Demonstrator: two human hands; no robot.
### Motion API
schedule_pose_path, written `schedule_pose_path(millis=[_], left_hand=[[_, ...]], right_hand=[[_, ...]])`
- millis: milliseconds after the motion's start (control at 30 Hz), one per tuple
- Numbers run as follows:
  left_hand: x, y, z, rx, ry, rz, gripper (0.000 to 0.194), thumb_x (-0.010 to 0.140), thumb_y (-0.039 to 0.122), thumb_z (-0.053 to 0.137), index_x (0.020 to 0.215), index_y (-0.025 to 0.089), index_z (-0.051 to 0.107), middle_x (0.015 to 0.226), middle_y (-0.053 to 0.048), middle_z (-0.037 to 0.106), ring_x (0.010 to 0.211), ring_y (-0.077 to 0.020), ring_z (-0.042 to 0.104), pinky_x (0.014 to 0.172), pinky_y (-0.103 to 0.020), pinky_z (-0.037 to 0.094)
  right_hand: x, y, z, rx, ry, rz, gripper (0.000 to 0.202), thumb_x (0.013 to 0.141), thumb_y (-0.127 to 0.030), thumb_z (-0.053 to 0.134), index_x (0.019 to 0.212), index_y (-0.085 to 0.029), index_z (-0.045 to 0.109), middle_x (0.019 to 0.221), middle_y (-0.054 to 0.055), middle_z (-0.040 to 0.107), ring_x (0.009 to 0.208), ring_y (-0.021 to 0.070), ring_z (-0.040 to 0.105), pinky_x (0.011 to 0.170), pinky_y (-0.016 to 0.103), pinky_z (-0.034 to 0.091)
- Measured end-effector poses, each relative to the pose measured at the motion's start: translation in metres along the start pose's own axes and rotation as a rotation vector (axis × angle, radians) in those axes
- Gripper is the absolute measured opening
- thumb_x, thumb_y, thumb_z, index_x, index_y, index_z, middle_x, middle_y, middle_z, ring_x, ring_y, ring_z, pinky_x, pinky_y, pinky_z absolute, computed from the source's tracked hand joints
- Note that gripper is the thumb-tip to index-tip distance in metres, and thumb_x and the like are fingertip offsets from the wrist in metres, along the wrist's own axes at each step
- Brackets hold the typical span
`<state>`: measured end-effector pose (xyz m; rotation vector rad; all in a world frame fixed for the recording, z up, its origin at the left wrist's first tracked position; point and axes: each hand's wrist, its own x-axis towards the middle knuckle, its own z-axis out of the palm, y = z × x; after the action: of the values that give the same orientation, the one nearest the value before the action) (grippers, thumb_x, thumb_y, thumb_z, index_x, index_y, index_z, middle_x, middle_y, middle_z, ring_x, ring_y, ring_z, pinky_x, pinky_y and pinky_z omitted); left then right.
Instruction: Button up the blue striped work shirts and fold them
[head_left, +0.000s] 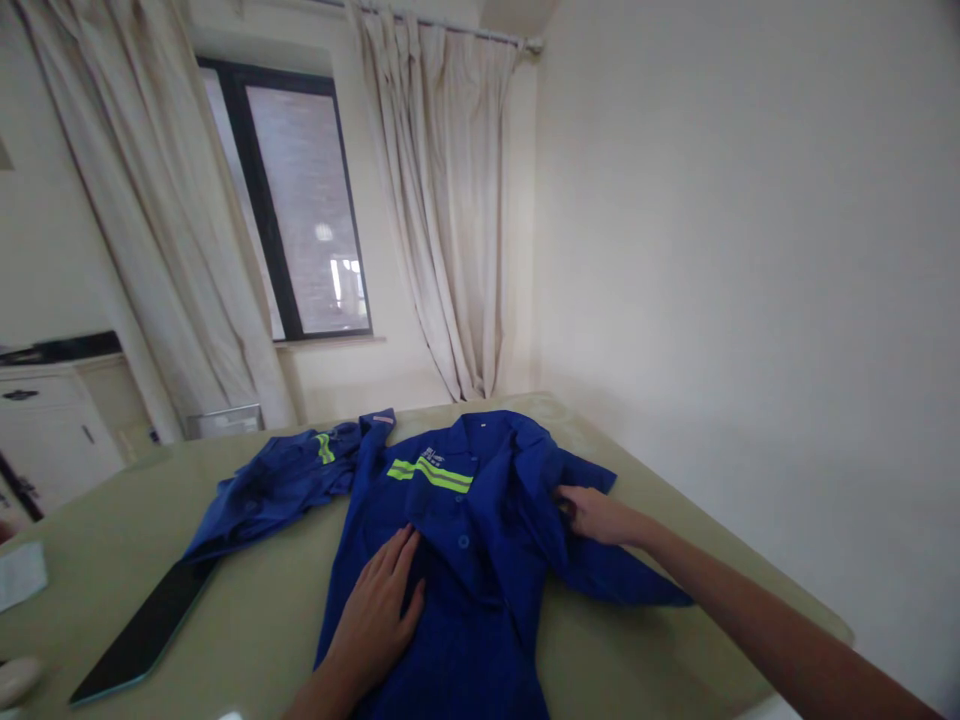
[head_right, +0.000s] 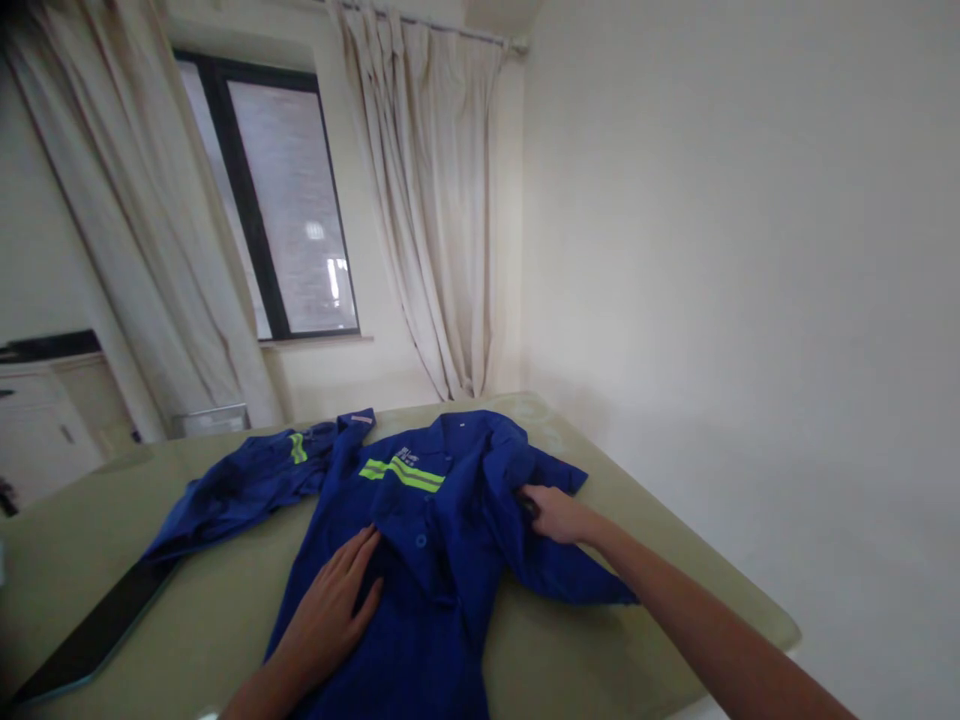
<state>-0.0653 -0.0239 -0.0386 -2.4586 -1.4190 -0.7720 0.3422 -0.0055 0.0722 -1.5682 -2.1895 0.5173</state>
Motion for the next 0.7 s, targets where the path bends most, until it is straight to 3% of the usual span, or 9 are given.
schedule_pose_path(millis=[67, 133, 200, 267, 367, 433, 533, 600, 700], left_hand=[[0.0, 0.0, -0.002, -0.031, 0.008, 0.011, 0.058, 0.096, 0.029, 0.049, 0.153, 0.023, 0.039, 0.153, -0.008, 0.053, 0.139, -0.0241, 0.051, 0.116, -0.041, 0.045], [0.0, 0.0, -0.004, -0.066, 0.022, 0.002, 0.057, 0.094, 0.024, 0.049, 0.151, 0.024, 0.041, 0.15, -0.007, 0.055, 0.136, -0.0242, 0.054, 0.114, -0.042, 0.046], [0.002, 0.001, -0.006, -0.114, 0.052, -0.024, 0.052, 0.094, 0.021, 0.048, 0.146, 0.024, 0.045, 0.146, -0.008, 0.057, 0.134, -0.0244, 0.055, 0.113, -0.043, 0.047], [0.009, 0.003, -0.01, -0.175, 0.104, -0.07, 0.044, 0.096, 0.02, 0.043, 0.139, 0.023, 0.05, 0.141, -0.008, 0.058, 0.131, -0.0244, 0.056, 0.113, -0.045, 0.047], [0.031, 0.011, -0.021, -0.255, 0.153, -0.14, 0.037, 0.098, 0.018, 0.036, 0.129, 0.021, 0.056, 0.132, -0.009, 0.062, 0.126, -0.0236, 0.058, 0.112, -0.043, 0.047], [0.054, 0.02, -0.027, -0.278, 0.049, -0.135, 0.038, 0.097, 0.015, 0.033, 0.123, 0.022, 0.061, 0.127, -0.008, 0.066, 0.124, -0.0219, 0.06, 0.111, -0.039, 0.047], [0.093, 0.035, -0.024, -0.263, -0.231, -0.111, 0.044, 0.095, 0.012, 0.033, 0.122, 0.024, 0.066, 0.128, -0.005, 0.069, 0.123, -0.0192, 0.061, 0.111, -0.033, 0.044], [0.114, 0.044, -0.013, -0.243, -0.334, -0.133, 0.043, 0.095, 0.016, 0.038, 0.128, 0.023, 0.065, 0.133, -0.006, 0.068, 0.126, -0.0207, 0.06, 0.113, -0.035, 0.042], [0.134, 0.047, 0.011, -0.197, -0.422, -0.222, 0.051, 0.089, 0.038, 0.056, 0.138, 0.024, 0.06, 0.147, -0.013, 0.058, 0.137, -0.036, 0.051, 0.114, -0.055, 0.038]], right_hand=[[-0.018, -0.019, -0.032, -0.024, -0.002, -0.029, 0.042, 0.071, -0.012, 0.065, 0.111, -0.021, 0.074, 0.092, 0.005, 0.074, 0.084, 0.0219, 0.067, 0.08, 0.032, 0.054], [-0.042, -0.046, -0.063, -0.022, 0.113, -0.107, 0.04, 0.086, -0.023, 0.057, 0.123, -0.023, 0.07, 0.113, 0.008, 0.072, 0.097, 0.023, 0.066, 0.087, 0.034, 0.053], [-0.071, -0.074, -0.084, -0.012, 0.201, -0.119, 0.04, 0.095, -0.029, 0.05, 0.131, -0.027, 0.066, 0.119, 0.008, 0.07, 0.094, 0.021, 0.067, 0.087, 0.033, 0.053], [-0.099, -0.094, -0.089, 0.009, 0.046, -0.108, 0.042, 0.094, -0.031, 0.054, 0.135, -0.031, 0.062, 0.118, 0.006, 0.07, 0.083, 0.0176, 0.068, 0.078, 0.028, 0.054], [-0.12, -0.096, -0.076, 0.051, -0.36, 0.02, 0.041, 0.085, -0.032, 0.066, 0.127, -0.033, 0.066, 0.103, 0.001, 0.073, 0.055, 0.0114, 0.065, 0.06, 0.023, 0.05], [-0.11, -0.081, -0.059, 0.076, -0.42, 0.103, 0.027, 0.088, -0.039, 0.064, 0.112, -0.029, 0.071, 0.088, 0.0, 0.073, 0.045, 0.0111, 0.061, 0.054, 0.024, 0.048], [-0.07, -0.048, -0.024, 0.078, -0.112, 0.111, 0.028, 0.097, -0.046, 0.051, 0.105, -0.027, 0.07, 0.086, 0.002, 0.074, 0.065, 0.02, 0.071, 0.066, 0.03, 0.053], [-0.041, -0.027, 0.003, -0.006, 0.112, 0.093, 0.026, 0.093, -0.04, 0.055, 0.11, -0.026, 0.071, 0.107, 0.007, 0.075, 0.1, 0.0286, 0.071, 0.091, 0.04, 0.052], [-0.009, -0.003, 0.042, 0.066, 0.148, 0.093, 0.038, 0.094, -0.042, 0.054, 0.124, -0.024, 0.066, 0.13, 0.011, 0.069, 0.123, 0.031, 0.062, 0.109, 0.046, 0.043]])
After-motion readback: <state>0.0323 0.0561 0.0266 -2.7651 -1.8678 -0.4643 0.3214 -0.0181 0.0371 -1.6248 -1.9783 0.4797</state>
